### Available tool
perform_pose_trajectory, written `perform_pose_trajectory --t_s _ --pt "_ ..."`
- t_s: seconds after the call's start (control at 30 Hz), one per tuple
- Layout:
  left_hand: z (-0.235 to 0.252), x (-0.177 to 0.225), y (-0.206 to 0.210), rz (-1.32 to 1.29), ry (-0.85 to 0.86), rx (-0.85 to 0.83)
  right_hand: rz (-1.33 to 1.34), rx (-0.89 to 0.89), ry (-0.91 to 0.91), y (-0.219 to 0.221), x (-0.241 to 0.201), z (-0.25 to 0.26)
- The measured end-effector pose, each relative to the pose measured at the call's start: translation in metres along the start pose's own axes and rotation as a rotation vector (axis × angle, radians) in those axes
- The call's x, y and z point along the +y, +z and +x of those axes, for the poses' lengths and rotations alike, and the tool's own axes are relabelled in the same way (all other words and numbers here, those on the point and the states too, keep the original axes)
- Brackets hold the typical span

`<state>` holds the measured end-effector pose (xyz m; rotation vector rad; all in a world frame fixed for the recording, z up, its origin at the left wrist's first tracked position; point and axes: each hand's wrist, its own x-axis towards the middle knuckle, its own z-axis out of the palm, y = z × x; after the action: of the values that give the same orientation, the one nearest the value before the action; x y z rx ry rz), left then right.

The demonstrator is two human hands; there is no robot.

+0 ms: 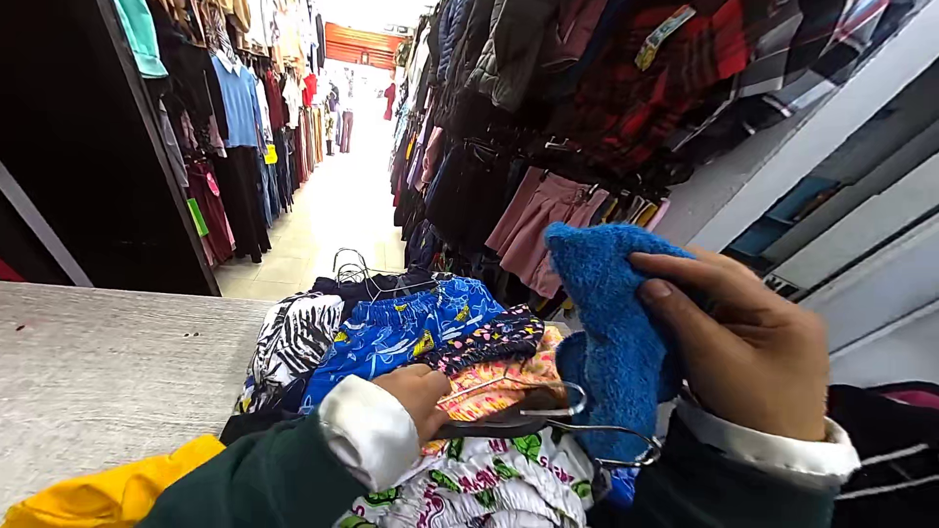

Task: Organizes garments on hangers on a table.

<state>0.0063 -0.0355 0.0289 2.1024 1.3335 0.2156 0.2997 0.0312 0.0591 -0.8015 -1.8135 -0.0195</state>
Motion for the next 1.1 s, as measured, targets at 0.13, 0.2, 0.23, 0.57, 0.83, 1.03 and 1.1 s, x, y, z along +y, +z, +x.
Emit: perform_pose_trajectory --t_s 0.13,0.2,0.23,0.57,0.83,1.03,1.1 --pt "0.003 0.012 -0.02 0.007 -0.17 0.122 0.158 0.055 0.031 -0.014 -0.016 -0.007" --pt "0.017 -0.035 -0.011 -0.01 -0.02 0.493 0.177 0.066 0.09 -0.017 -0.022 -0.009" --pt "0.023 -0.052 -0.009 -0.037 0.041 0.623 0.173 0.043 0.089 -0.014 -0.032 -0.002" --pt "0.021 -0.059 0.0 -0.042 0.187 0.659 -0.147 -0.409 -0.122 0.058 -0.039 0.066" --pt "0.022 -0.058 -0.001 -0.07 0.168 0.642 -0.282 -0.664 -0.109 0.073 -0.026 0.054" --pt "0.034 -0.081 -0.022 -0.03 -0.036 0.567 -0.33 -0.441 -0.059 0.034 -0.015 0.038" --pt "0.045 -0.1 -0.028 -0.018 -0.196 0.468 -0.295 -0.368 0.0 0.013 -0.018 0.026"
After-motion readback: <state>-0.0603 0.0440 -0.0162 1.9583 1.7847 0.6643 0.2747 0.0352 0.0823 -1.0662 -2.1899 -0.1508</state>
